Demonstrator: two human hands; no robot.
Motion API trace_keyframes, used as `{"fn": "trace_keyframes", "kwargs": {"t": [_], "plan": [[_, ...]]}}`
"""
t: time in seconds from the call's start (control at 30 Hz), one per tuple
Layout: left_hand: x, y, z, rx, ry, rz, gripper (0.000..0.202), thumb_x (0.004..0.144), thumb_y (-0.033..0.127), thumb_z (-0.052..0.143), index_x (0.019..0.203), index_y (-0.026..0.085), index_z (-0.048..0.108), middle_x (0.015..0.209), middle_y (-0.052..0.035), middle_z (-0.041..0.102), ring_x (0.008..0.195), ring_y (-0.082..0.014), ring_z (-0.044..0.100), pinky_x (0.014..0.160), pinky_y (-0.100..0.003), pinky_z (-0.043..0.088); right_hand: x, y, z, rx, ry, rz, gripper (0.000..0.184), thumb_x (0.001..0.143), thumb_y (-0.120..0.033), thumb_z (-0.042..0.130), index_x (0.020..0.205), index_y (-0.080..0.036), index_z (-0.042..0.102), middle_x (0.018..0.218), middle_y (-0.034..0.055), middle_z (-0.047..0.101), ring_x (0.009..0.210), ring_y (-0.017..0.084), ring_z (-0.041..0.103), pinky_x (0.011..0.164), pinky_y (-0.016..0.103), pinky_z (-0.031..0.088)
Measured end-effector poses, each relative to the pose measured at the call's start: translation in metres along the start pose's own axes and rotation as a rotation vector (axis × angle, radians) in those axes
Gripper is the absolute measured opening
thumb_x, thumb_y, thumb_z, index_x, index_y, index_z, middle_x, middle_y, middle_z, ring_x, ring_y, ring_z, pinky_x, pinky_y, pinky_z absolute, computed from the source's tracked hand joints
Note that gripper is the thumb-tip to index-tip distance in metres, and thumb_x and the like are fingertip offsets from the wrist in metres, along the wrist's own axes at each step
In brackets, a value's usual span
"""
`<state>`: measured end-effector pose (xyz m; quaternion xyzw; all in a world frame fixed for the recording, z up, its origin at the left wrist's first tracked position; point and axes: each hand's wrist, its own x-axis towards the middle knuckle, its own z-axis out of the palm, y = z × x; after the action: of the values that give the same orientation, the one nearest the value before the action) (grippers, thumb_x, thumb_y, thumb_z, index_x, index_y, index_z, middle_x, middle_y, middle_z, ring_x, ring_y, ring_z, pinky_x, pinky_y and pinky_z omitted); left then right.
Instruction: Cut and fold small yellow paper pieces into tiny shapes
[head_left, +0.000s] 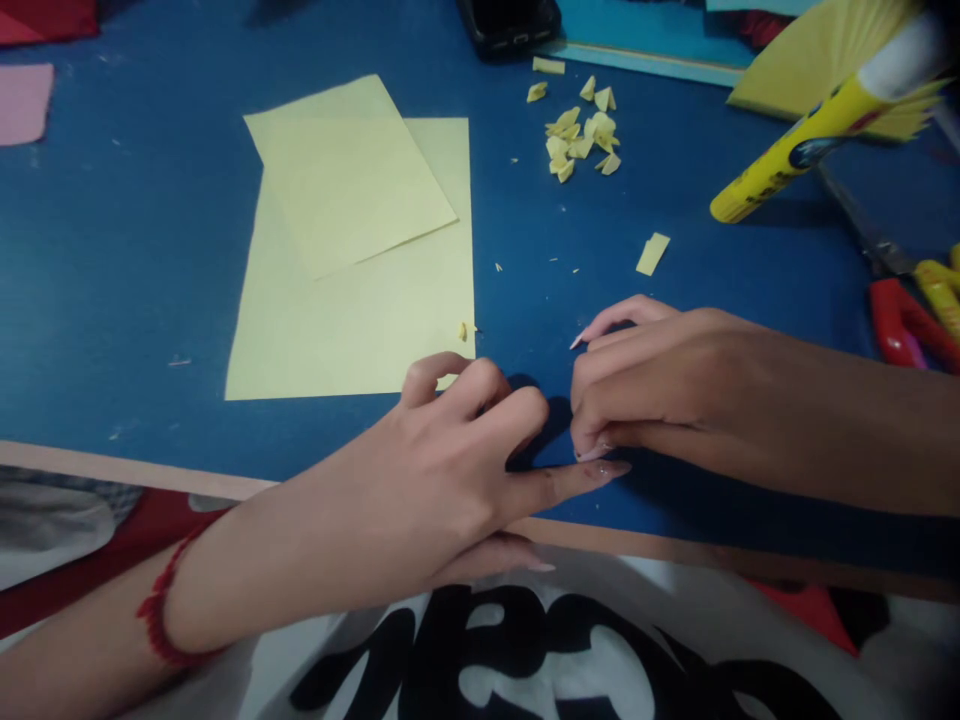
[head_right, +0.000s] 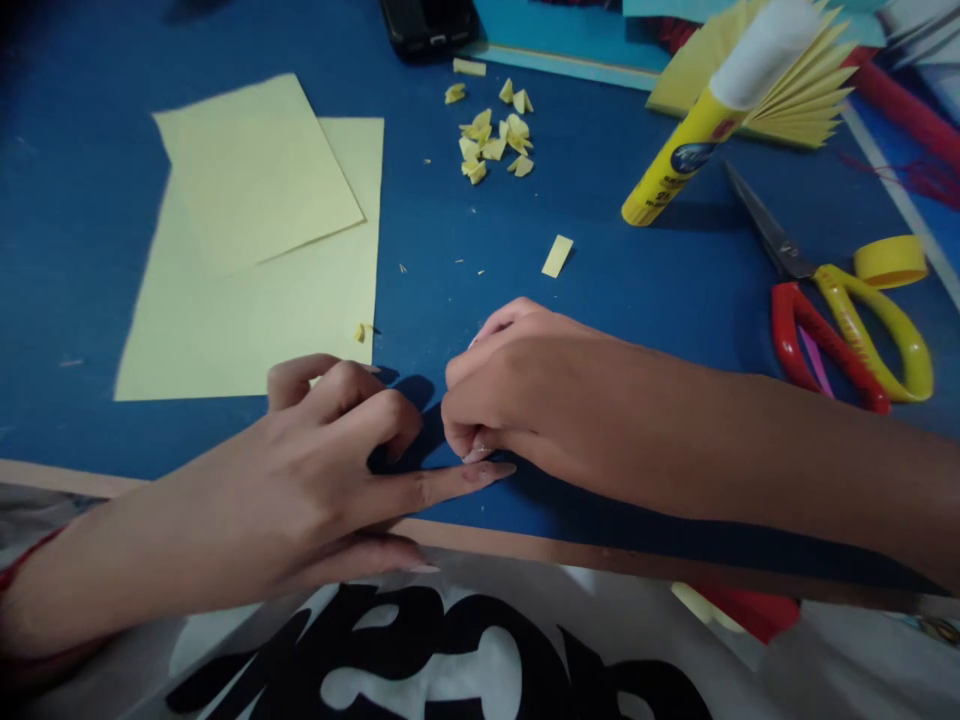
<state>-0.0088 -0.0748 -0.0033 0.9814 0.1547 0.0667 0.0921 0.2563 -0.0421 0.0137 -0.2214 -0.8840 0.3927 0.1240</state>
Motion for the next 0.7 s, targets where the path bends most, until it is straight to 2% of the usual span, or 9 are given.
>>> {"fn": "trace_keyframes", "kwargs": {"t": [0.13,0.2,0.33,0.43,0.57,0.63,0.7], "plan": [[0.001,-0.002,-0.003,0.023,-0.002,0.012,0.066,0.102,0.056,0.069,0.159,0.026,0.055,0.100,-0.0061,0.046,0.102,-0.0302,0.048,0.094,-0.047,0.040,0.002,-0.002,-0.002,-0.036,-0.049,0.070,0.039,0.105,-0.017,0.049,0.069,-0.024,0.064,0.072,-0.0050,0.069,0.069,0.014,0.062,0.102,0.040,0.042],[0.001,-0.003,-0.003,0.026,0.008,0.024,0.064,0.103,0.058,0.065,0.157,0.024,0.057,0.099,-0.0059,0.044,0.101,-0.0300,0.047,0.093,-0.048,0.040,0.002,-0.002,-0.002,-0.026,-0.033,0.068,0.040,0.105,-0.018,0.050,0.068,-0.024,0.065,0.070,-0.0048,0.068,0.065,0.014,0.060,0.099,0.039,0.044],[0.002,-0.005,0.000,0.027,0.022,0.038,0.062,0.106,0.060,0.057,0.157,0.025,0.057,0.098,-0.0052,0.041,0.093,-0.0269,0.042,0.089,-0.045,0.038,0.001,0.000,0.000,0.000,0.006,0.049,0.036,0.103,-0.016,0.053,0.071,-0.022,0.069,0.070,-0.0051,0.067,0.064,0.013,0.061,0.093,0.037,0.046],[0.006,-0.005,-0.001,0.000,0.033,0.025,0.059,0.108,0.061,0.052,0.156,0.027,0.060,0.096,-0.0045,0.040,0.088,-0.0250,0.039,0.085,-0.042,0.036,0.000,0.001,0.001,0.011,0.017,0.121,0.027,0.099,-0.015,0.060,0.075,-0.022,0.072,0.074,-0.0054,0.070,0.067,0.013,0.062,0.085,0.035,0.047],[0.011,-0.003,-0.005,-0.081,0.025,-0.028,0.055,0.109,0.059,0.053,0.155,0.032,0.062,0.093,-0.0036,0.040,0.083,-0.0229,0.035,0.080,-0.039,0.032,-0.004,0.000,0.001,0.174,0.093,0.314,0.013,0.088,-0.011,0.071,0.085,-0.024,0.073,0.081,-0.0046,0.076,0.076,0.015,0.068,0.063,0.028,0.045],[0.012,-0.002,-0.006,-0.100,0.031,-0.047,0.051,0.108,0.058,0.055,0.153,0.034,0.064,0.094,-0.0035,0.041,0.083,-0.0227,0.036,0.080,-0.039,0.032,-0.006,-0.001,0.002,0.230,0.164,0.342,0.016,0.087,-0.009,0.073,0.092,-0.024,0.073,0.084,-0.0050,0.076,0.078,0.013,0.069,0.060,0.026,0.045],[0.013,-0.003,-0.006,-0.100,0.038,-0.066,0.047,0.108,0.056,0.057,0.150,0.036,0.066,0.095,-0.0035,0.041,0.085,-0.0226,0.037,0.080,-0.039,0.033,-0.009,0.000,0.005,0.249,0.236,0.315,0.013,0.089,-0.012,0.075,0.096,-0.023,0.073,0.085,-0.0055,0.075,0.076,0.011,0.068,0.064,0.024,0.048]]}}
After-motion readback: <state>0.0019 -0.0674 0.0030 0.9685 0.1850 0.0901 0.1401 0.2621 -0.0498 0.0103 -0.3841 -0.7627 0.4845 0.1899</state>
